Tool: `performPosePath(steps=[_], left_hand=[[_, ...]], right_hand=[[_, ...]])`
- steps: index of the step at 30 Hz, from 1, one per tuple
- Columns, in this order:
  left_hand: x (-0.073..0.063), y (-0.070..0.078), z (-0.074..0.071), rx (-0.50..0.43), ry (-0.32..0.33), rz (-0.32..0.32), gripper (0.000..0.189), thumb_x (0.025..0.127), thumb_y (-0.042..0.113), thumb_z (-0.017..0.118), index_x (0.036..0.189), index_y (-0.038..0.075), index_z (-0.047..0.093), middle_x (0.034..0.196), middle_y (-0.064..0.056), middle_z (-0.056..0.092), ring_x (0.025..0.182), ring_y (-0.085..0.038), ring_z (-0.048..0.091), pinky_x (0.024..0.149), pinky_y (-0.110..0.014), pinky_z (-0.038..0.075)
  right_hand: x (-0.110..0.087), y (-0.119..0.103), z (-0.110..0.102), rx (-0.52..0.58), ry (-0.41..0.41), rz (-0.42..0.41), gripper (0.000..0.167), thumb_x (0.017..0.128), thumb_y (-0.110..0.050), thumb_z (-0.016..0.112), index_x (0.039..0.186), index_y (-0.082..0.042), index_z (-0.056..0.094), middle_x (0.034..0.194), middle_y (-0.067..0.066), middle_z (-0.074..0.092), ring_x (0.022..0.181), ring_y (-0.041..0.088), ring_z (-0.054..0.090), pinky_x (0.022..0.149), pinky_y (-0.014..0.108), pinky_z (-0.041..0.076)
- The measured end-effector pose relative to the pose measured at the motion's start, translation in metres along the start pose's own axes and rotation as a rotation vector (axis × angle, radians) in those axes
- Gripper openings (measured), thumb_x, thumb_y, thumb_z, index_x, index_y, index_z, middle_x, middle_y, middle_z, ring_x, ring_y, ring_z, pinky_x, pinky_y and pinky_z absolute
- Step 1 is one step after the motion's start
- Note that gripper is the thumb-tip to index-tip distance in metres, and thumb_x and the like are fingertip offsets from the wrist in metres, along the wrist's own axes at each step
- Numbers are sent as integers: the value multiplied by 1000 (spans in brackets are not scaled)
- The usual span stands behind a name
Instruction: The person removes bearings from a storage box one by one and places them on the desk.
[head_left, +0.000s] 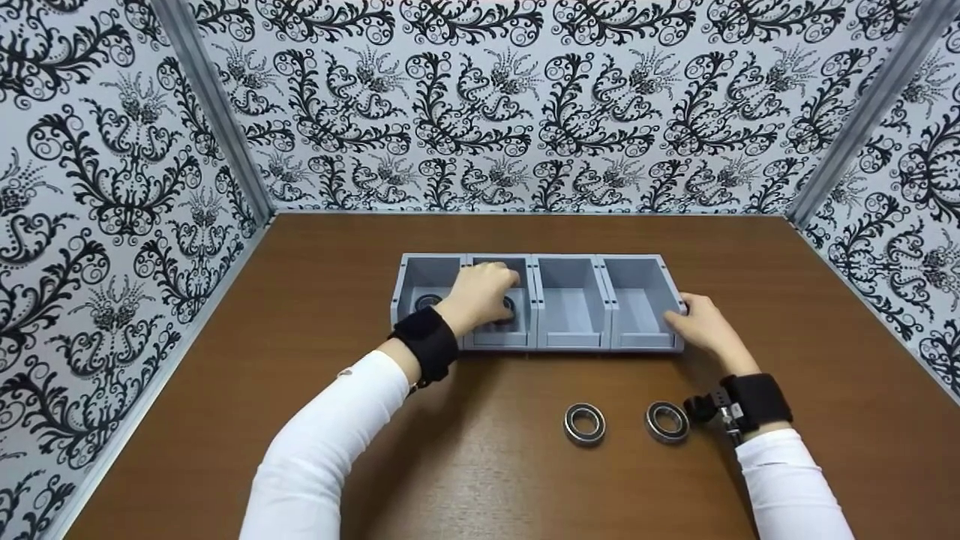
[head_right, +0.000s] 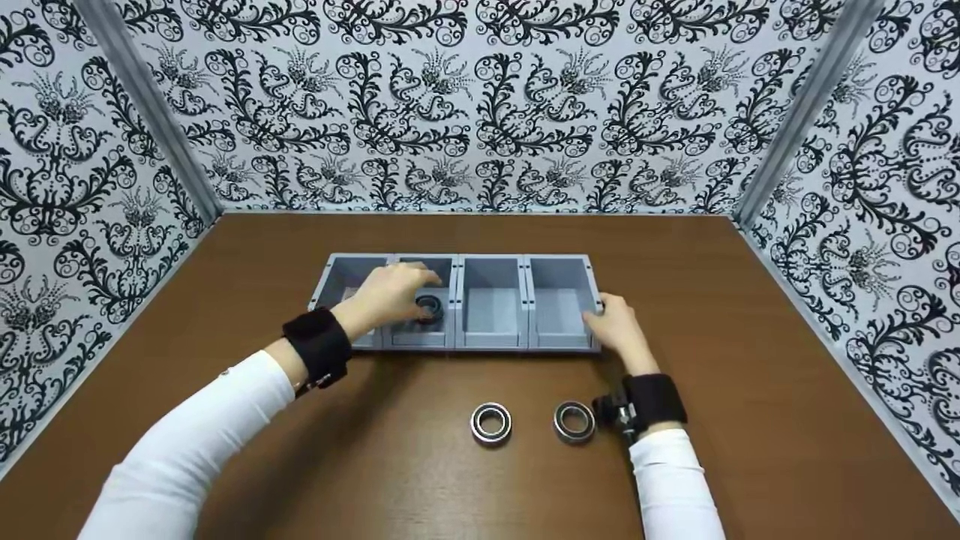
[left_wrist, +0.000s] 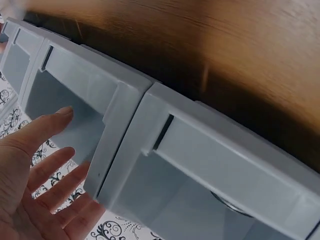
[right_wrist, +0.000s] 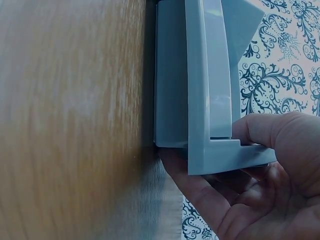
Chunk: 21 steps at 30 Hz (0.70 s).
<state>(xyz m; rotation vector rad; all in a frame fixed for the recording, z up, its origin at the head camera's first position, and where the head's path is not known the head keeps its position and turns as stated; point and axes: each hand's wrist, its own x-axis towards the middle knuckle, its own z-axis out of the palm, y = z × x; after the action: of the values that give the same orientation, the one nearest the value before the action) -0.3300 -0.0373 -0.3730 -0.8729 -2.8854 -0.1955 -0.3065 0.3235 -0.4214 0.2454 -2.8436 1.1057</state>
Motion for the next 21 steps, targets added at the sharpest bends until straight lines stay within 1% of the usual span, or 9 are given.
performPosePath(steps=[5, 9, 15, 18, 21], left_hand=[[4, 2, 5, -2, -28, 2, 43, 83, 13, 84, 125, 8, 74, 119, -14, 72, 108, -35, 70, 86, -52, 58], [6, 4, 9, -2, -55, -9, 46, 82, 10, 83, 127, 8, 73, 121, -15, 71, 109, -36, 70, 87, -51, 58], [9, 6, 14, 18, -95, -33, 48, 84, 11, 85, 130, 7, 72, 126, -17, 69, 113, -37, 68, 91, -49, 57], [11, 6, 16, 36, -112, -44, 45, 86, 12, 84, 129, 7, 72, 125, -17, 68, 113, -37, 68, 92, -49, 57], [12, 7, 19, 50, -123, -58, 35, 88, 11, 80, 122, 6, 74, 121, -17, 69, 110, -37, 68, 90, -49, 57]], right_hand=[[0, 0, -1, 4, -1, 1, 35, 93, 0, 57, 120, 23, 60, 99, 28, 68, 81, 23, 60, 72, 28, 48], [0, 0, -1, 12, -4, 3, 35, 93, 0, 57, 120, 23, 59, 100, 29, 68, 81, 22, 61, 71, 27, 48], [0, 1, 0, 22, -7, 13, 35, 93, 0, 57, 119, 23, 59, 100, 29, 68, 81, 21, 61, 71, 26, 48], [0, 0, 0, 18, -10, 19, 36, 93, 0, 57, 120, 23, 59, 101, 29, 68, 82, 21, 61, 72, 27, 49], [0, -1, 0, 1, -14, 17, 36, 94, 0, 57, 121, 24, 58, 102, 29, 68, 83, 23, 60, 72, 29, 48]])
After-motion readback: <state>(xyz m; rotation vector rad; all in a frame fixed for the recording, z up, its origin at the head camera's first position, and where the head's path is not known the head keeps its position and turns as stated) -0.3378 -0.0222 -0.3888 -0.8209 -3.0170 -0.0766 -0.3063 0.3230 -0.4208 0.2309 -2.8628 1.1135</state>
